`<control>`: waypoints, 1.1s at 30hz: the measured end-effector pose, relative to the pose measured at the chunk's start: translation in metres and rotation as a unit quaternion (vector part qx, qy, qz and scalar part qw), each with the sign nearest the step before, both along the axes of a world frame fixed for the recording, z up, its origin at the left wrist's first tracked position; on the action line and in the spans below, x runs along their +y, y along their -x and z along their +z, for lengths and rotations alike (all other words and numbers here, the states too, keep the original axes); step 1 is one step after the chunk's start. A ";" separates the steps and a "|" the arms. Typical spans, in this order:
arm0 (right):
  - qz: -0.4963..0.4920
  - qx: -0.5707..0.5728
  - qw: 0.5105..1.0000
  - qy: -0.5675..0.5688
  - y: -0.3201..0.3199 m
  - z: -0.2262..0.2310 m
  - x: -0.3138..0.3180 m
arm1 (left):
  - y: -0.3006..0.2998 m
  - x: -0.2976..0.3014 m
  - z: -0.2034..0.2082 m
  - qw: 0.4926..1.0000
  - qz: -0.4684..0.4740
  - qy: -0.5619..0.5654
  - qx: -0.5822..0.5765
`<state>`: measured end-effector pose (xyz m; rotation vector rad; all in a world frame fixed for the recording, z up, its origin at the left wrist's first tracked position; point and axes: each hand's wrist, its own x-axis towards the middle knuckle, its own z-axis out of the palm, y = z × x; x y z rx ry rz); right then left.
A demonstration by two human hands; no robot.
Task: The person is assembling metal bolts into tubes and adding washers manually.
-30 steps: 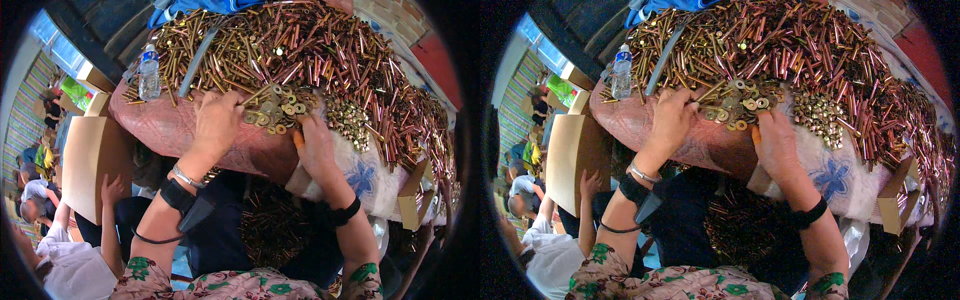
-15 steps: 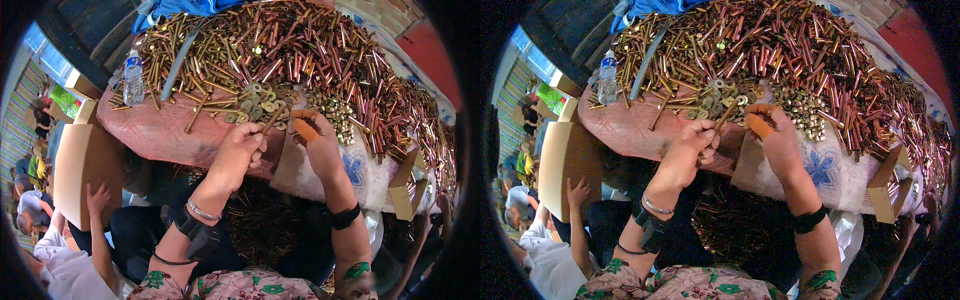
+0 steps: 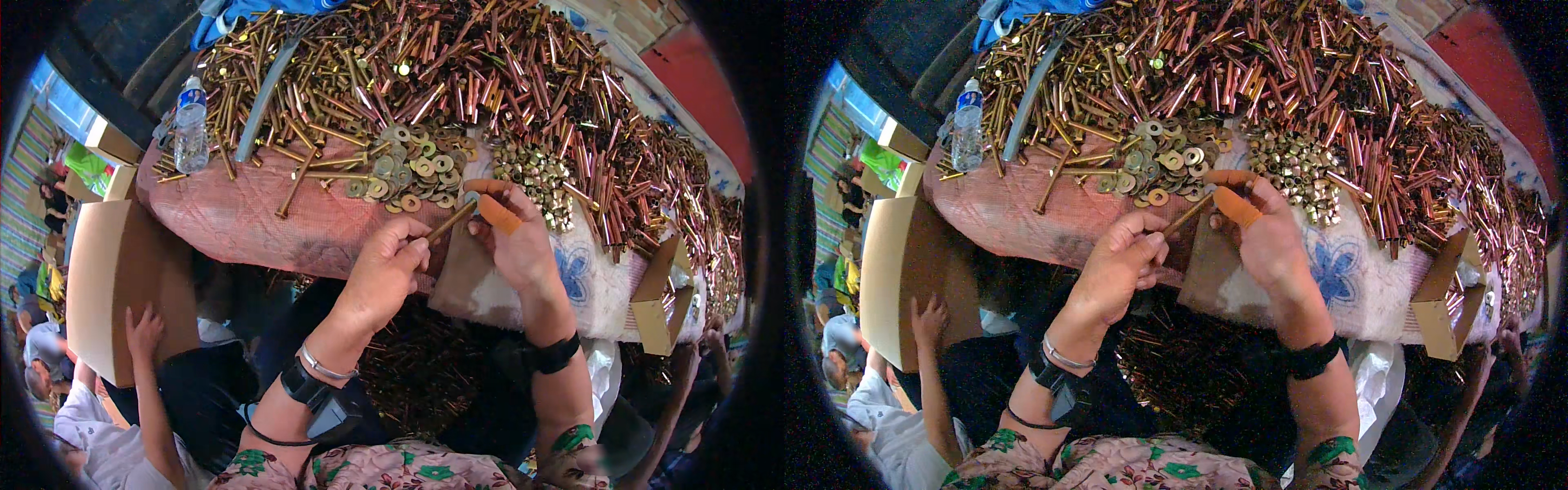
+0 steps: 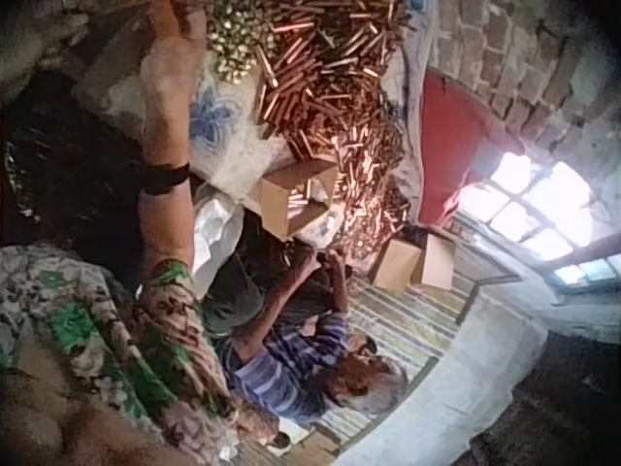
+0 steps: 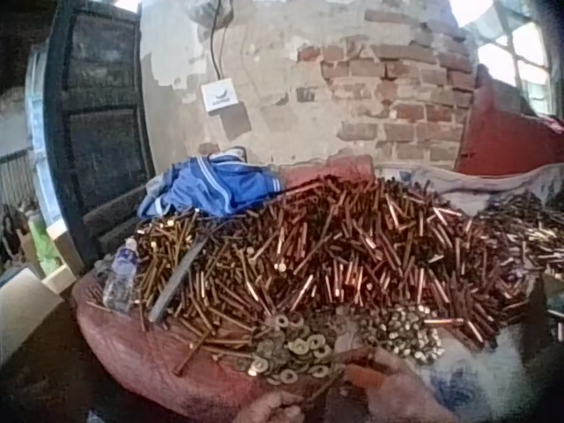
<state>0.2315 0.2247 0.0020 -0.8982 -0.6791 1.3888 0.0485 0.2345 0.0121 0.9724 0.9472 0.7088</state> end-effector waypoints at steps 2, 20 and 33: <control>-0.010 -0.066 0.998 -0.003 0.002 0.000 -0.001 | 0.000 0.000 -0.002 1.000 -0.006 -0.005 0.008; 0.059 -0.274 0.960 0.002 0.014 0.012 -0.023 | -0.026 -0.014 0.001 0.992 0.045 0.081 -0.089; -0.255 -0.374 0.891 -0.036 -0.037 -0.026 -0.028 | -0.055 -0.020 0.011 0.988 0.017 0.088 -0.128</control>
